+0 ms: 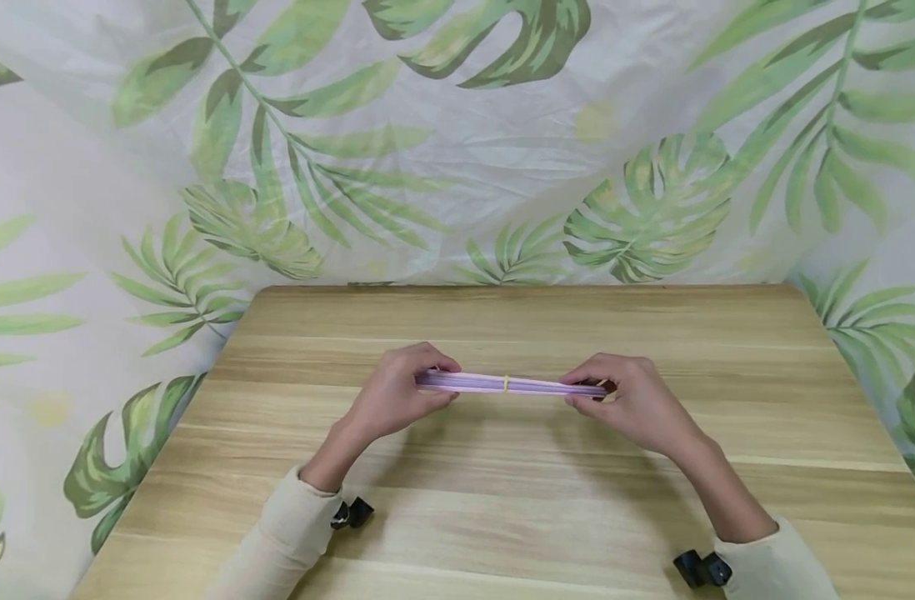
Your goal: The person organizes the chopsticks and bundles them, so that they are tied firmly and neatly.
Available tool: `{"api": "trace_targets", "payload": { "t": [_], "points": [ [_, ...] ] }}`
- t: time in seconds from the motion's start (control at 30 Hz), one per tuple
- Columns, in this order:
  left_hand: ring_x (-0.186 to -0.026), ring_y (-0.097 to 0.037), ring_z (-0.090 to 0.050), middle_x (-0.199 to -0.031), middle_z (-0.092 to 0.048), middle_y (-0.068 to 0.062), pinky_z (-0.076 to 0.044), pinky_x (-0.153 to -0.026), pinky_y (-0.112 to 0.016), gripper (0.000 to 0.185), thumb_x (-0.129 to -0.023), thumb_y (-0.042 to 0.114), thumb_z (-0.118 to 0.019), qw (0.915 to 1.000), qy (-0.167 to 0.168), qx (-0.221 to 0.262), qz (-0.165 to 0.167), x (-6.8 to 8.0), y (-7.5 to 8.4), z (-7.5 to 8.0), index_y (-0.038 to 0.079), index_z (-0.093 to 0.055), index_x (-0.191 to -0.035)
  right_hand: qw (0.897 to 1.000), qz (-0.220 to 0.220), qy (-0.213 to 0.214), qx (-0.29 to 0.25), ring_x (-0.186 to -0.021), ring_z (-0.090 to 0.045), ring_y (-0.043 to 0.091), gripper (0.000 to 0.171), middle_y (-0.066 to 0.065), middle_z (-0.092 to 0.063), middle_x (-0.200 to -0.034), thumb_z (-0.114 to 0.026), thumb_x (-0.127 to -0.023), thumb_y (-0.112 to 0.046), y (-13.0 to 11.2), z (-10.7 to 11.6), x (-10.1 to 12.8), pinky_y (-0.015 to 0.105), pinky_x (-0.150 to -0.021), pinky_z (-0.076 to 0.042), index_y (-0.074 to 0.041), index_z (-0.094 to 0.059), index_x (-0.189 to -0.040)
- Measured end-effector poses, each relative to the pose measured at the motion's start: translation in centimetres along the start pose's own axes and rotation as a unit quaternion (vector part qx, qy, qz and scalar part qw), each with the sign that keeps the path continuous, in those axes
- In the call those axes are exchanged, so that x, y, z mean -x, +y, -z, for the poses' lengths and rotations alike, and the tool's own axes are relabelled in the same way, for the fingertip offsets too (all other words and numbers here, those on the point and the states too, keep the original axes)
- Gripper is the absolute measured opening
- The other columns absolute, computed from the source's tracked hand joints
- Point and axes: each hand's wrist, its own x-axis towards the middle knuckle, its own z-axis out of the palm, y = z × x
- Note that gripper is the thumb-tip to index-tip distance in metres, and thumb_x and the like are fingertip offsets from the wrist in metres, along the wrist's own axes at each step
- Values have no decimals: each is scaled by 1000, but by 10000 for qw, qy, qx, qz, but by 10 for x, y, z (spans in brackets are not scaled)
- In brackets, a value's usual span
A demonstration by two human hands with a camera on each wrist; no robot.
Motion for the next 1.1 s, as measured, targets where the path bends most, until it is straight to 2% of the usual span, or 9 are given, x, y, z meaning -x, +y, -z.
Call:
{"api": "trace_targets", "payload": {
  "t": [0.1, 0.2, 0.4, 0.57, 0.8, 1.1],
  "points": [
    [-81, -13, -69, -97, -79, -3, -54, -72, -22, 25, -81, 7, -92, 9999, 137, 75, 24, 3, -5, -6, 9, -83, -104, 10000, -27, -41, -18, -82, -67, -2, 23, -12, -78, -97, -86, -90, -9, 3, -4, -1, 27, -70, -59, -24, -83, -108],
    [-84, -14, -71, -97, -79, -4, -56, -74, -23, 25, -81, 6, -92, 9998, 130, 152, 34, 4, -9, -10, 9, -83, -103, 9999, -91, -48, -80, -82, -67, -2, 22, -11, -78, -97, -86, -90, -10, 9, -8, -2, 27, -70, -60, -23, -83, -108],
    [-88, -15, -73, -98, -78, -5, -60, -79, -24, 24, -82, 5, -91, 9994, -204, 292, 16, 5, -17, -13, 8, -83, -105, 9993, -296, -164, -167, -82, -66, -2, 21, -8, -79, -97, -86, -90, -10, 22, -16, -4, 24, -70, -58, -22, -84, -106],
    [-92, -17, -74, -101, -79, -5, -61, -83, -27, 26, -82, 5, -91, 9987, -472, 203, -6, 2, -24, -14, 8, -82, -107, 9978, -453, -422, -239, -82, -67, -2, 20, -6, -80, -96, -86, -90, -8, 30, -20, -6, 22, -70, -58, -20, -84, -105],
    [-91, -14, -73, -102, -79, -4, -58, -81, -23, 26, -84, 5, -90, 9958, -891, 137, 166, -4, -29, -21, 9, -82, -108, 9956, -565, -715, -231, -79, -66, -2, 20, -6, -79, -93, -87, -88, -6, 37, -23, -7, 22, -69, -57, -17, -84, -103],
    [-88, -12, -71, -100, -79, -2, -58, -79, -23, 25, -83, 5, -90, 9936, -1091, 92, 261, -5, -33, -29, 10, -82, -106, 9923, -636, -1055, -133, -81, -65, 0, 18, -5, -80, -97, -86, -89, -7, 46, -28, -9, 22, -71, -56, -17, -84, -105]
  ]
}}
